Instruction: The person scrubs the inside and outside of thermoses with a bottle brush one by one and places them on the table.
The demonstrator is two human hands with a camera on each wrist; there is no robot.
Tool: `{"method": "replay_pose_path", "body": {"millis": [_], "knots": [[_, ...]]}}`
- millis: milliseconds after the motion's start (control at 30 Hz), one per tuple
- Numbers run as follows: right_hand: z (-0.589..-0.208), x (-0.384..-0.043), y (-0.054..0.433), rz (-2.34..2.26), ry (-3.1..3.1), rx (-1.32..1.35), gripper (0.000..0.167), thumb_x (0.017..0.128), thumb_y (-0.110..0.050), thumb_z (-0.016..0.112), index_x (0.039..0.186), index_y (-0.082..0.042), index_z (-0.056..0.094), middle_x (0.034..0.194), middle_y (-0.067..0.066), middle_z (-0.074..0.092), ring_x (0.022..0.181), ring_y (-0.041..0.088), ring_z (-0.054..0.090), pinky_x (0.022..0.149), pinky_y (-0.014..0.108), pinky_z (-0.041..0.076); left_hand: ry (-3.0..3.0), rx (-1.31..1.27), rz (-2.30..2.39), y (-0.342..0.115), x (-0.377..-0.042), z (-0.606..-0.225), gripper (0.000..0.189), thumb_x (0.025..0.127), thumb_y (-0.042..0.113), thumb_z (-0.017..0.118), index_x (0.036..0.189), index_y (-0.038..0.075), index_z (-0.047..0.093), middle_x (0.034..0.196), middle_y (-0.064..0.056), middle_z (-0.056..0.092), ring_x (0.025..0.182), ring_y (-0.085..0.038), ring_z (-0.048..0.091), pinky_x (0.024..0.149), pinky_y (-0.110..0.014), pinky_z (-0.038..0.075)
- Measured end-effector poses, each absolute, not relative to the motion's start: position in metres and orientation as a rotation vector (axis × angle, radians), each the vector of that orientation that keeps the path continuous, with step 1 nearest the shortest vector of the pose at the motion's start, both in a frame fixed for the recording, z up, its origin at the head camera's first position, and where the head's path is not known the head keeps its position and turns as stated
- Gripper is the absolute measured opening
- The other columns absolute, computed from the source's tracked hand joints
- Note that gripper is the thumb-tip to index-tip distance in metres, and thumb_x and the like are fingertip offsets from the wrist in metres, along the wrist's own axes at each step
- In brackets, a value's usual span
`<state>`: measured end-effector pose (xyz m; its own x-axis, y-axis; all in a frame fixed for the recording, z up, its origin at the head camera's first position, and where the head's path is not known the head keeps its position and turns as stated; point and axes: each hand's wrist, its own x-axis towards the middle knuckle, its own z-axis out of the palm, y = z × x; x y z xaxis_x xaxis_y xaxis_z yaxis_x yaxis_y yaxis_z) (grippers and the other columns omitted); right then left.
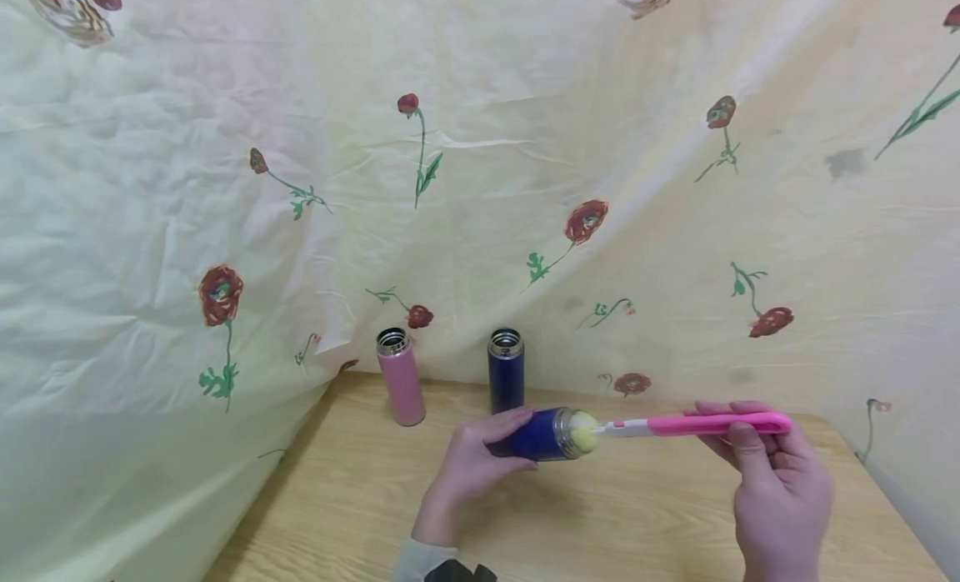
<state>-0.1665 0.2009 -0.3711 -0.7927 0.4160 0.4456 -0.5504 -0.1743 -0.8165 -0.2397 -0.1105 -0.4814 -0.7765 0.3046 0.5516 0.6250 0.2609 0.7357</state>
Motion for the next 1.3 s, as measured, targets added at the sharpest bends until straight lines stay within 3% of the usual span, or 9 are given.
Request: {"method": "replay_pose_path", "body": {"millis": [333, 833, 1300], "knots": [[-0.369, -0.169, 0.204, 2.111, -1.322, 0.052, 0.029, 0.102, 0.000, 0.067, 0.120, 0.022, 0.061, 0.106, 0.025, 0.079, 0.095, 0.026, 0.080, 0.080, 0.040, 0.061, -2.184, -0.906, -1.428, -0.114, -0.242, -0.480, 0.068, 0.069, 0.004, 0.100, 0.133, 0.007, 0.076, 0.139, -0.006, 0.071, 0.129, -0.023, 0.067, 0.112, -0.040, 0.051], [-0.369, -0.175, 0.220, 2.147, -1.010, -0.213, 0.042, 0.087, -0.005, 0.087, 0.117, 0.019, 0.068, 0.101, 0.026, 0.079, 0.084, 0.031, 0.080, 0.067, 0.040, 0.060, -2.114, -1.009, -1.068, -0.116, -0.250, -0.482, 0.065, 0.069, 0.016, 0.102, 0.129, 0.007, 0.078, 0.136, -0.004, 0.073, 0.125, -0.019, 0.070, 0.109, -0.033, 0.053], [-0.361, -0.165, 0.235, 2.141, -0.826, -0.275, 0.032, 0.091, 0.004, 0.081, 0.116, 0.018, 0.068, 0.096, 0.026, 0.078, 0.078, 0.031, 0.080, 0.057, 0.040, 0.060, -2.086, -1.050, -1.148, -0.108, -0.246, -0.480, 0.065, 0.068, 0.012, 0.103, 0.128, 0.005, 0.078, 0.136, -0.004, 0.073, 0.125, -0.019, 0.070, 0.108, -0.036, 0.055]]}}
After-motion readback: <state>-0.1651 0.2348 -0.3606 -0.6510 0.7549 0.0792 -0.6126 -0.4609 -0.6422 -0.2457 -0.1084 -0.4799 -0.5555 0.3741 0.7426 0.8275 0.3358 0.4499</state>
